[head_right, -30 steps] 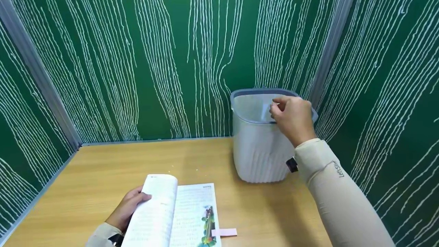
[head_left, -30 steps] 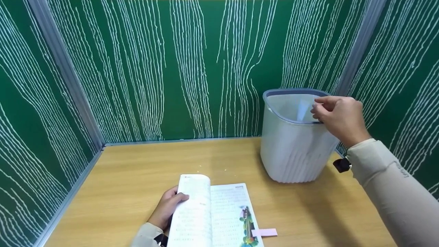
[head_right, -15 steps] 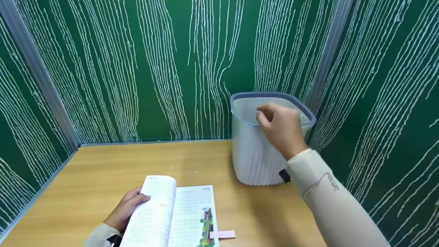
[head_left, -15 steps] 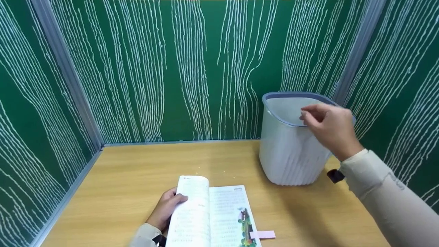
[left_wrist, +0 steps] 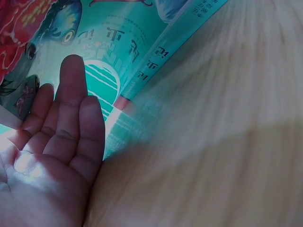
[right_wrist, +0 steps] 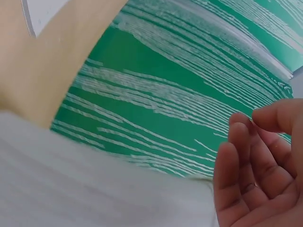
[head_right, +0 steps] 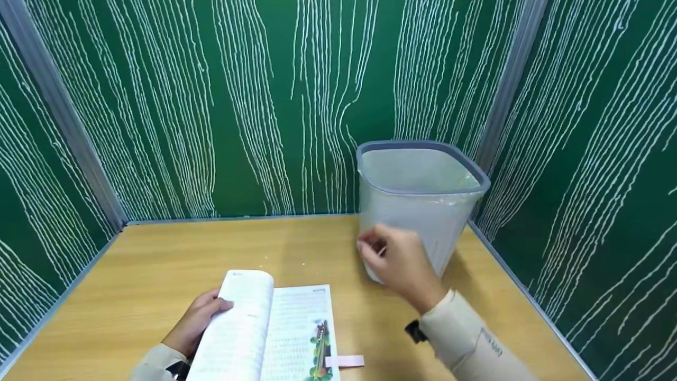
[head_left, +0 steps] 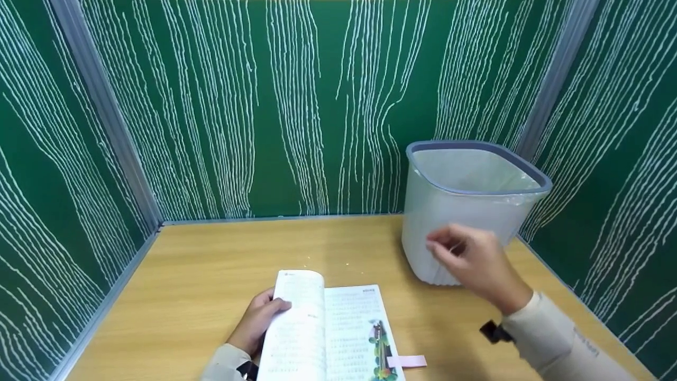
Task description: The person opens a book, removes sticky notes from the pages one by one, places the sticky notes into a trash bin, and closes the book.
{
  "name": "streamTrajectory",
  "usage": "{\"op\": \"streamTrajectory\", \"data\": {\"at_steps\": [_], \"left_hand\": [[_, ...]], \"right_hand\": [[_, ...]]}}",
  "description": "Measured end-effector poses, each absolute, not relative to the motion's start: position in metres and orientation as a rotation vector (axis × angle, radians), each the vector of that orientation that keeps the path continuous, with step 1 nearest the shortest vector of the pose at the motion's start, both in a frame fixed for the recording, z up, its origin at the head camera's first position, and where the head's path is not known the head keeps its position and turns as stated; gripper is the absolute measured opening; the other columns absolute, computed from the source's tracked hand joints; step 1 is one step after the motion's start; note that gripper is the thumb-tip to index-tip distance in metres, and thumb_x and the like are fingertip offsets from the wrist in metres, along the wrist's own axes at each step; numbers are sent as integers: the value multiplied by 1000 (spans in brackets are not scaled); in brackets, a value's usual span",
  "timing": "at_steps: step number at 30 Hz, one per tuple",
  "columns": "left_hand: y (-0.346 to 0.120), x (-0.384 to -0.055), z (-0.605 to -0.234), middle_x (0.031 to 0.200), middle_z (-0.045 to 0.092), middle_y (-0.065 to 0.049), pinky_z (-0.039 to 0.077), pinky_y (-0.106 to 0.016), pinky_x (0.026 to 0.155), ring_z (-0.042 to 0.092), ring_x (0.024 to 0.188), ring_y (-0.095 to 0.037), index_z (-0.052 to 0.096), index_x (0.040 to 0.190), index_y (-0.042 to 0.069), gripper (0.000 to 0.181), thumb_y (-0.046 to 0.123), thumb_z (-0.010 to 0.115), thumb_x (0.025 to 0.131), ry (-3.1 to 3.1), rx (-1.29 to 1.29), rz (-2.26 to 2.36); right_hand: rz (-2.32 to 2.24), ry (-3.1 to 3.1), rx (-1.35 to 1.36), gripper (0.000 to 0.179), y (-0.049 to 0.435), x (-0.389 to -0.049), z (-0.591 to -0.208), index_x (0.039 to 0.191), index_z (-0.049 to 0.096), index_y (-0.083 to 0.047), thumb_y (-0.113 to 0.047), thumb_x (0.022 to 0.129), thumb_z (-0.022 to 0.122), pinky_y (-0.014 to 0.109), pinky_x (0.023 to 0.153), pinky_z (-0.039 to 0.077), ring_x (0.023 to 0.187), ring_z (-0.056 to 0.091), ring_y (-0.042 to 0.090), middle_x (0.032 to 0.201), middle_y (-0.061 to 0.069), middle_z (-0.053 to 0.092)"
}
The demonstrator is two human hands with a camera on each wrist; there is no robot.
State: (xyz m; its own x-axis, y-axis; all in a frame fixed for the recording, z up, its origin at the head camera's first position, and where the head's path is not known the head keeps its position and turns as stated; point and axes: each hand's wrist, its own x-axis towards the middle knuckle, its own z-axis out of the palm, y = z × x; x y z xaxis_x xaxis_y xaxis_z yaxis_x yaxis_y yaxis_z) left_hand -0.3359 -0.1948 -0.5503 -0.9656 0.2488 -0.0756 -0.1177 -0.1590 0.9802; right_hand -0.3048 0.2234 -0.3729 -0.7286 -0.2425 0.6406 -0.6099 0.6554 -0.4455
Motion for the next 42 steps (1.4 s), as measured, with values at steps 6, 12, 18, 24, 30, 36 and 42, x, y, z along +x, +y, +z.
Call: {"op": "streamTrajectory", "data": {"at_steps": [6, 12, 18, 24, 30, 36, 42], "left_hand": [[-194, -337, -551, 110, 73, -11, 63, -33, 82, 75, 92, -22, 49, 143, -5, 55, 12, 62, 92, 1855, 155, 2222], [-197, -337, -551, 108, 73, -11, 63, -34, 81, 75, 90, -22, 50, 141, -5, 54, 12, 62, 92, 1856, 161, 2230], [-195, -338, -552, 109, 73, -11, 62, -33, 82, 75, 92, -22, 51, 141, -5, 53, 13, 63, 92, 1848, 159, 2237], [-194, -340, -553, 109, 73, -10, 61, -33, 83, 74, 94, -22, 52, 140, -5, 52, 11, 63, 91, 1846, 167, 2244], [-194, -339, -550, 108, 74, -11, 62, -32, 81, 75, 91, -21, 51, 139, -6, 51, 10, 61, 93, 1860, 164, 2251], [-191, -340, -549, 109, 74, -12, 63, -33, 81, 76, 92, -22, 49, 141, -6, 52, 10, 61, 94, 1822, 186, 2257], [-196, -337, -551, 112, 74, -12, 62, -33, 84, 75, 94, -22, 46, 145, -5, 56, 12, 61, 93, 1836, 154, 2239]], "right_hand": [[1050, -2485, 791, 23, 209, -295, -421, 96, 75, -29, -7, 88, 80, 27, 64, 59, 73, 66, 7, 88, -14, 73], [1271, -2566, 1043, 10, 194, -288, -472, 100, 75, -22, -20, 91, 80, 28, 69, 59, 84, 69, 9, 97, -3, 74], [1676, -2641, 982, 16, 195, -292, -512, 104, 75, -6, -13, 90, 79, 25, 76, 57, 93, 68, 15, 105, 13, 73], [1998, -2701, 898, 25, 208, -301, -532, 113, 70, 3, -8, 91, 76, 22, 86, 53, 98, 63, 18, 113, 21, 69], [2109, -2685, 1038, 30, 215, -306, -543, 116, 67, 5, -4, 90, 77, 24, 92, 54, 103, 63, 18, 116, 22, 66], [2099, -2609, 1177, 32, 219, -307, -548, 114, 67, 6, 0, 85, 80, 23, 90, 55, 103, 62, 14, 115, 16, 65], [2065, -2641, 1165, 29, 214, -306, -555, 110, 69, 3, -1, 84, 82, 21, 87, 54, 99, 60, 14, 112, 9, 63]]}}
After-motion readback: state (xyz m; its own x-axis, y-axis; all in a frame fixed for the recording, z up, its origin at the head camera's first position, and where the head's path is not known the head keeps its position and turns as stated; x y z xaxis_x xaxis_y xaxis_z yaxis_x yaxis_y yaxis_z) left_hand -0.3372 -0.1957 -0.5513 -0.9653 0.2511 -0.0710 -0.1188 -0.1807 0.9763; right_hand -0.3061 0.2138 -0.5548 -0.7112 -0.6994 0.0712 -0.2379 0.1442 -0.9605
